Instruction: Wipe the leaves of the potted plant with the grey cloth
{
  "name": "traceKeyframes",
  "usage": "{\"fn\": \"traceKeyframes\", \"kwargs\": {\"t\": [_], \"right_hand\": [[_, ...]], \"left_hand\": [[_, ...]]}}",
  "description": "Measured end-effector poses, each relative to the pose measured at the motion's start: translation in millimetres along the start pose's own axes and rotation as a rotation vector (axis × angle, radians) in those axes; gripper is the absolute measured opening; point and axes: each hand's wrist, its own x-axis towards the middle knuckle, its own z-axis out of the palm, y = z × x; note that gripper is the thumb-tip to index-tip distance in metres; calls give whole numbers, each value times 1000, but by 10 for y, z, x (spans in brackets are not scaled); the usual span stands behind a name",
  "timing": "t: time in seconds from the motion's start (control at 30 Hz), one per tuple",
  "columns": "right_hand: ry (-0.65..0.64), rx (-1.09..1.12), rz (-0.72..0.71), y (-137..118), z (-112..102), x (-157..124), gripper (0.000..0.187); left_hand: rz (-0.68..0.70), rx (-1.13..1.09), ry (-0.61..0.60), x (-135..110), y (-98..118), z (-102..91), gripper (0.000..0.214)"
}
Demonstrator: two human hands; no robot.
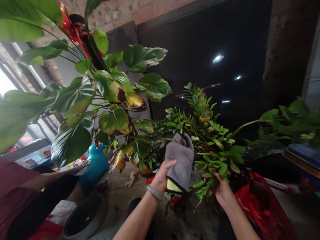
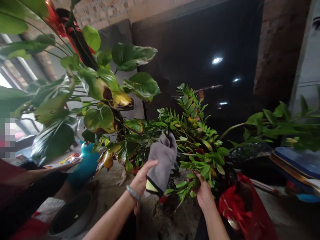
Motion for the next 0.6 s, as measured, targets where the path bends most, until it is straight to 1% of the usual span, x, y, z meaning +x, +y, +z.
{"fn": "traceKeyframes", "kwargs": {"t": [0.07,0.1,0.13,0.17,0.23,0.33,0.37,0.4,0.43,0.5,0.57,0.6], "right_hand": [[31,-9,4,3,-19,5,36],[47,-13,2,-2,-27,2,36],[56,-14,-1,-10,-31,-5,36],[50,-15,-1,-21,-30,-17,36],[24,-19,8,-45,-14,-49,36],[19,-1,12,-54,24,-83,35],[21,6,3,-45,31,-82,35],[15,9,-7,-32,34,-74,34],[6,5,-12,-15,31,-60,33],[11,-15,-13,20,10,-19,33],[52,-29,-21,44,-23,23,35],[73,-29,-36,50,-41,40,36]], "left_hand": [[-104,99,-95,-64,-223,-96,27],[-149,136,-143,-113,-291,-149,27],[-182,154,-174,-163,-312,-193,27],[-190,149,-182,-207,-286,-221,29],[-148,102,-167,-249,-114,-211,36],[23,20,-143,-160,193,-73,41],[76,5,-130,-103,237,-24,39],[116,-4,-108,-45,233,12,38],[133,-1,-82,6,181,28,37],[94,52,-49,61,-24,-10,37],[-16,185,-78,40,-247,-121,38],[-85,256,-114,6,-317,-184,36]]}}
